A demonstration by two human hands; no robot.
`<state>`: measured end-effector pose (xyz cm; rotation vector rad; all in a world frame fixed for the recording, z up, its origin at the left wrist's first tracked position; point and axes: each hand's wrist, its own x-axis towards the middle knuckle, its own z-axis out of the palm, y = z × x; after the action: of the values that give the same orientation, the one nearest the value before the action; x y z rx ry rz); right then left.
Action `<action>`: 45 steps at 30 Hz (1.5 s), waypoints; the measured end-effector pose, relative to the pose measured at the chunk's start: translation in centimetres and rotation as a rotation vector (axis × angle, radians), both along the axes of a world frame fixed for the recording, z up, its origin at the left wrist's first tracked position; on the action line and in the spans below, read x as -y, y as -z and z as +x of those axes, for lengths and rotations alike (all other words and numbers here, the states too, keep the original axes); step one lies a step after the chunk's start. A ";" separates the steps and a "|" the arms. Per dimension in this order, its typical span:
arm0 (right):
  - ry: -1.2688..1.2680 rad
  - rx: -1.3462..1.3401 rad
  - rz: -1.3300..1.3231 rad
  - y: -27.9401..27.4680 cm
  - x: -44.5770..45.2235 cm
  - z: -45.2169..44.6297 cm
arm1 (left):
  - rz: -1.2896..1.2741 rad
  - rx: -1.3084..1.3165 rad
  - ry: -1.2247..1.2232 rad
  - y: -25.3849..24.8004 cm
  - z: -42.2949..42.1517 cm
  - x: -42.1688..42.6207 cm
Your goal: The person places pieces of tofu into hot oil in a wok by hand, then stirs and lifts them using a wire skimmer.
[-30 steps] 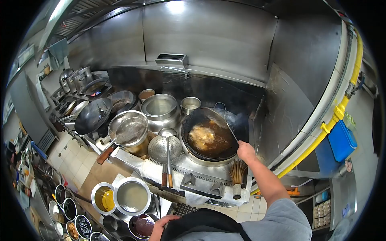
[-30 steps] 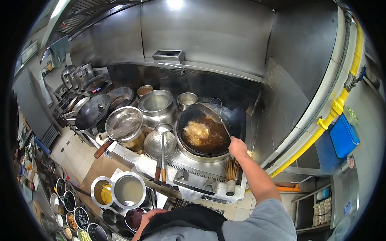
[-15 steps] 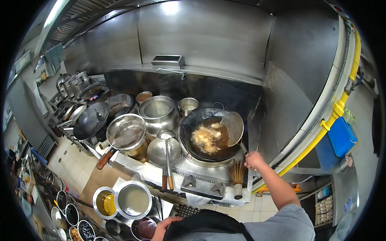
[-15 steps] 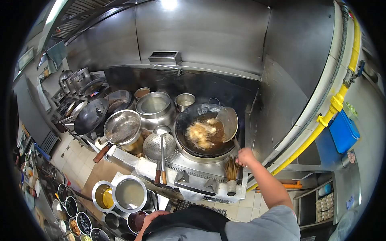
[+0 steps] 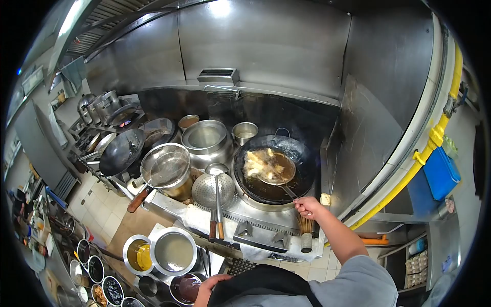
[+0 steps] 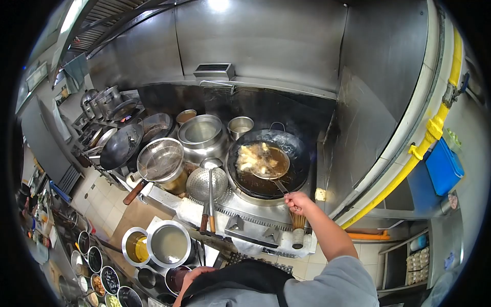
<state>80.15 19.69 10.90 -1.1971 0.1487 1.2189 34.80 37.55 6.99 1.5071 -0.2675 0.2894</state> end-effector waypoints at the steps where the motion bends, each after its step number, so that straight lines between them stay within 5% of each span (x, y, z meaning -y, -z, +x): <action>1: -0.073 0.198 -0.073 0.7 0.1 0.2 | 0.045 -0.041 -0.029 0.0 -0.2 0.1; 4: -0.177 0.421 -0.157 0.3 0.4 -0.2 | -0.027 -0.227 -0.325 -3.0 -0.6 2.6; 12: -0.009 -0.183 0.143 0.3 -1.5 0.1 | 0.114 -0.092 -0.136 -1.7 -1.0 1.6; 17: -0.003 0.123 0.084 0.2 -4.5 1.1 | 0.077 -0.237 -0.240 -3.7 -0.4 2.9; 19: 0.026 0.127 0.094 -0.9 -4.7 0.7 | -0.139 0.001 0.038 -2.3 0.7 1.8; 26: -0.101 0.389 0.021 -2.8 -0.2 -2.2 | -0.084 -0.026 0.144 0.2 0.7 0.6; 30: -0.044 0.500 -0.213 -4.6 1.3 -2.9 | 0.002 -0.215 -0.061 -2.3 -0.1 3.0; 34: -0.055 0.774 -0.436 -4.4 1.4 -1.5 | 0.022 -0.362 -0.181 -4.4 -0.2 4.2; 37: -0.089 1.506 -0.545 1.4 1.7 2.4 | 0.054 -0.318 -0.118 -3.0 0.0 3.3; 41: -0.252 1.577 -0.490 -2.3 2.4 0.7 | 0.106 -0.298 0.011 -0.9 0.5 1.4; 43: -0.007 1.107 -0.451 -3.0 2.3 0.5 | 0.132 -0.292 -0.007 -0.9 0.6 1.5; 45: 0.005 1.113 -0.470 -3.9 2.6 0.2 | 0.107 -0.314 -0.068 -1.9 0.3 2.2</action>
<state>80.39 17.11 14.83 -2.1199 -0.4147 0.3693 35.13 35.38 8.89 1.6439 0.0188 0.0897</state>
